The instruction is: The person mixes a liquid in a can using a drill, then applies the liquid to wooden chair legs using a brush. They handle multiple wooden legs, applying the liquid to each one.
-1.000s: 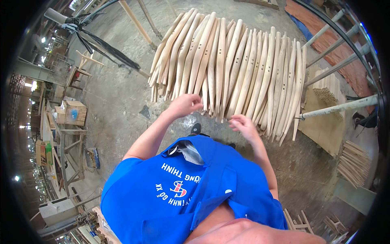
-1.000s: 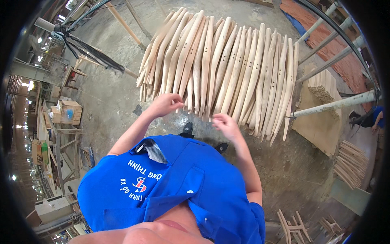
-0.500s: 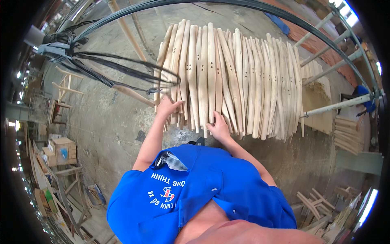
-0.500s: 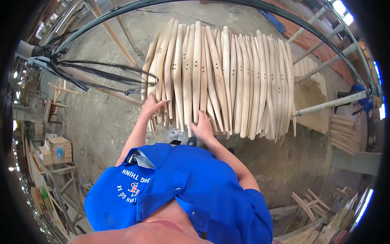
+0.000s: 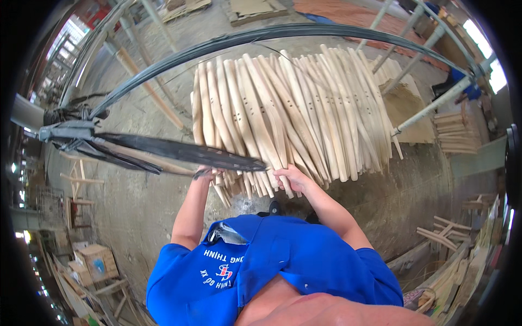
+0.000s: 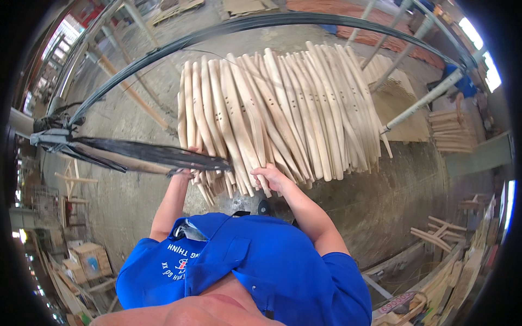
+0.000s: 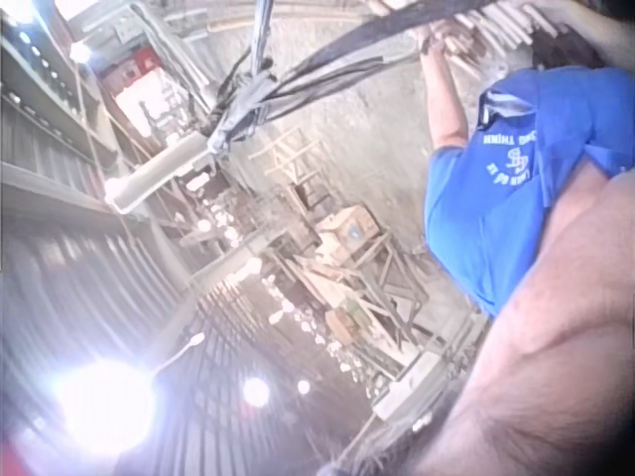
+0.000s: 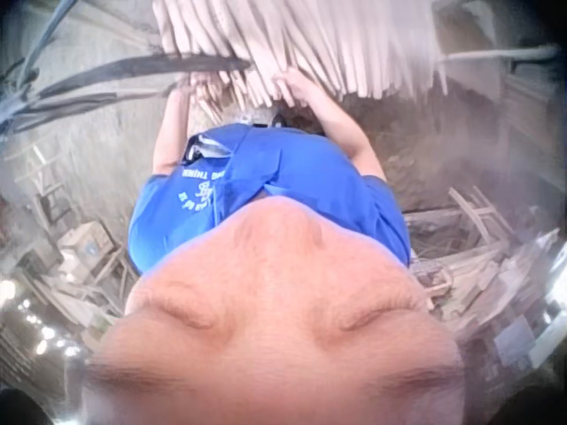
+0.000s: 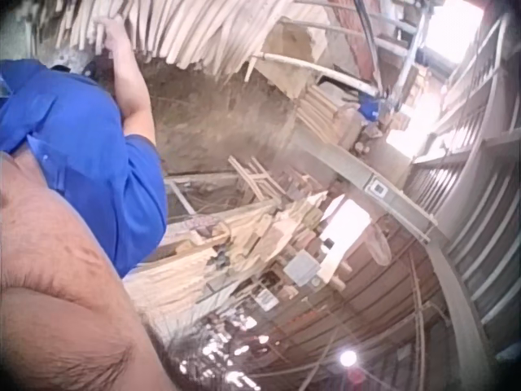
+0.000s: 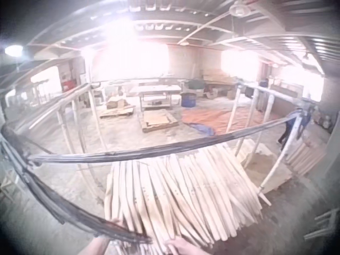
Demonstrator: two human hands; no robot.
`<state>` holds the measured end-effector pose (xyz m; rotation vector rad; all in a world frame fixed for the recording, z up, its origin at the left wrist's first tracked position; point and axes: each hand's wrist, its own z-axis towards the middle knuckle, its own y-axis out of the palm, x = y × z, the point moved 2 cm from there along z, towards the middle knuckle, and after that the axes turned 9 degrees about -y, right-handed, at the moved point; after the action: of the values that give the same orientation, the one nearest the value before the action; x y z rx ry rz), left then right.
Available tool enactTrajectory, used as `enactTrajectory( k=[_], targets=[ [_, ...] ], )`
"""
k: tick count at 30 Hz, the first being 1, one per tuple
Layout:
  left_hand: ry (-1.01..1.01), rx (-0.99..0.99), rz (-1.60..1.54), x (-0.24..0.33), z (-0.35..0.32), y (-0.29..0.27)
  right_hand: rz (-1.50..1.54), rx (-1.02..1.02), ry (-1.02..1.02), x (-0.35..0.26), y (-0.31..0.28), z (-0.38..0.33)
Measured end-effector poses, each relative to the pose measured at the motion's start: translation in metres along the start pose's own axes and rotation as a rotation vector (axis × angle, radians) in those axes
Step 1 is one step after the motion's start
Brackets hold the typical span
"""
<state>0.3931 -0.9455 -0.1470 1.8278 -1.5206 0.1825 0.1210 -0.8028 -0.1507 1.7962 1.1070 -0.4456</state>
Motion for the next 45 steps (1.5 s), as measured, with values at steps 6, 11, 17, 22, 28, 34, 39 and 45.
enactTrajectory(
  k=[6,11,17,22,28,34,39,45],
  targets=[
    [-0.481,-0.664,-0.587,0.039,-0.045,0.019,0.259,-0.144,-0.044,-0.034,0.011,-0.028],
    [-0.42,-0.548,-0.56,0.038,-0.119,0.047,0.547,-0.23,-0.087,-0.034,-0.01,-0.118],
    [-0.056,-0.359,-0.199,-0.049,-0.196,0.031,0.756,-0.255,-0.213,0.023,-0.018,-0.239],
    [-0.147,-0.421,0.004,-0.098,-0.271,0.057,0.854,-0.196,-0.391,0.091,-0.031,-0.329],
    [-0.527,-0.548,0.164,-0.173,-0.322,0.085,0.877,0.094,-0.658,0.16,-0.02,-0.453],
    [-0.61,-0.761,0.711,-0.263,-0.329,0.174,0.877,0.384,-1.011,0.211,0.0,-0.566],
    [-0.513,-1.048,1.187,-0.344,-0.34,0.282,0.753,0.684,-1.339,0.229,0.025,-0.628],
    [-0.159,-1.522,1.485,-0.47,-0.371,0.409,0.675,1.194,-1.754,0.247,0.028,-0.672]
  ],
)
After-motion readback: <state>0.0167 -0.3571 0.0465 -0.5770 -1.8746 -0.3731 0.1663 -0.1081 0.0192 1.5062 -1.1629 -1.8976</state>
